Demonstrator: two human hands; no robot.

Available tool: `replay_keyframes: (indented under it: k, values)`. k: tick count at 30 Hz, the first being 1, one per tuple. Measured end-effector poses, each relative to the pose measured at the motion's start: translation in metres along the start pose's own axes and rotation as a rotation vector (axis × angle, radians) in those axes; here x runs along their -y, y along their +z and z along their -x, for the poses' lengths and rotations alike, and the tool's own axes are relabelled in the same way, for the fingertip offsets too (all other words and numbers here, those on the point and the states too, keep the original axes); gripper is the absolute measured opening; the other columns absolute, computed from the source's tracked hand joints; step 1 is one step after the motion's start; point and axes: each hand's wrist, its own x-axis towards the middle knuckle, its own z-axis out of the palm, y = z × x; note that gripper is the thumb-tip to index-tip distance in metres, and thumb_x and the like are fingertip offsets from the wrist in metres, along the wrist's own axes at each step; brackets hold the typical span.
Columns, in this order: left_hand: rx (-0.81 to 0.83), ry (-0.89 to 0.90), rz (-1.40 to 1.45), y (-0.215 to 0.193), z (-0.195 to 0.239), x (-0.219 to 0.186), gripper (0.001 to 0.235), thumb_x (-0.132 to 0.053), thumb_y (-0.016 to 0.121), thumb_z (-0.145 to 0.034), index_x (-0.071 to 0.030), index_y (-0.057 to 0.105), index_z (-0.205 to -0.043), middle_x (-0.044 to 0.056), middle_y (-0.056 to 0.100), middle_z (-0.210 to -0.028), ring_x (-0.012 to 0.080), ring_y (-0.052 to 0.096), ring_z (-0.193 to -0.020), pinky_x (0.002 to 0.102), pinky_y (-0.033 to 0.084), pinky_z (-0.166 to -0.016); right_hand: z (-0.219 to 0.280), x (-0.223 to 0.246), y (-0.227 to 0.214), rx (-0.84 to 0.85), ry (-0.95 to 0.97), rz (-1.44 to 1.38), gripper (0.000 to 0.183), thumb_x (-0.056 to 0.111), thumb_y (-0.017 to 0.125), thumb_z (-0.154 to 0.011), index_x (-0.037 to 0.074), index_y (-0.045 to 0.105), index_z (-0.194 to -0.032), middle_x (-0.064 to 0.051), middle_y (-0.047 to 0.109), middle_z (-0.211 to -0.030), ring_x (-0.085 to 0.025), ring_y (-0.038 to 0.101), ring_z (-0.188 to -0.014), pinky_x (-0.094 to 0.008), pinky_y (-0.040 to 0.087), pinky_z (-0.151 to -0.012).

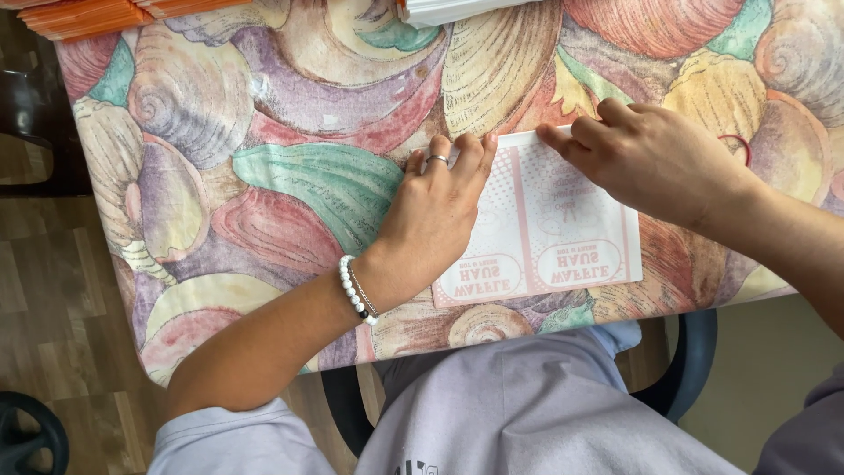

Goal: Folding and assembling small paper bags from pre-printed sheets on a table.

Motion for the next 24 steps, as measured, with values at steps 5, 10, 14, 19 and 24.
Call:
replay_keyframes:
  k: [5,10,14,19,24]
  values:
    - [0.037,-0.013,0.137,-0.009,-0.016,0.006,0.059,-0.023,0.056,-0.094,-0.017,0.044,-0.151,0.005,0.052,-0.121,0.0291,0.055,-0.111,0.029,0.056,-0.061,-0.001,0.000,-0.002,0.001,0.007,0.020,0.052,0.011,0.063,-0.097,0.018,0.050,-0.147,0.008,0.060,-0.093,-0.011,0.059,-0.081,-0.022,0.057,-0.060]
    - [-0.044,-0.067,0.225,-0.007,-0.022,0.004,0.053,-0.019,0.064,-0.088,-0.025,0.055,-0.140,0.001,0.052,-0.108,0.0232,0.059,-0.094,0.027,0.053,-0.049,0.005,-0.003,0.016,-0.057,-0.038,-0.001,0.055,0.012,0.062,-0.096,0.017,0.054,-0.150,0.008,0.062,-0.099,-0.013,0.060,-0.084,-0.025,0.057,-0.065]
    - [-0.017,-0.085,0.175,-0.006,-0.021,-0.005,0.055,-0.019,0.062,-0.089,-0.023,0.051,-0.142,0.000,0.053,-0.110,0.0236,0.057,-0.096,0.032,0.052,-0.057,0.009,-0.004,0.022,-0.086,-0.089,0.046,0.047,0.016,0.063,-0.098,0.013,0.057,-0.144,0.008,0.062,-0.108,-0.012,0.059,-0.085,-0.022,0.056,-0.067]
    - [0.047,-0.069,0.056,-0.005,-0.019,-0.012,0.067,-0.025,0.055,-0.091,-0.029,0.040,-0.156,-0.001,0.049,-0.108,0.0221,0.050,-0.089,0.035,0.043,-0.058,0.008,-0.004,0.019,-0.086,-0.080,0.017,0.044,0.014,0.064,-0.099,0.012,0.058,-0.143,0.007,0.062,-0.111,-0.011,0.059,-0.083,-0.022,0.057,-0.065]
    - [0.028,-0.091,0.080,-0.008,-0.024,-0.008,0.061,-0.023,0.061,-0.089,-0.028,0.045,-0.147,-0.001,0.050,-0.108,0.0196,0.055,-0.088,0.028,0.043,-0.050,0.007,-0.004,0.013,-0.059,-0.027,-0.024,0.049,0.011,0.062,-0.098,0.016,0.056,-0.146,0.007,0.060,-0.100,-0.013,0.056,-0.080,-0.024,0.056,-0.063]
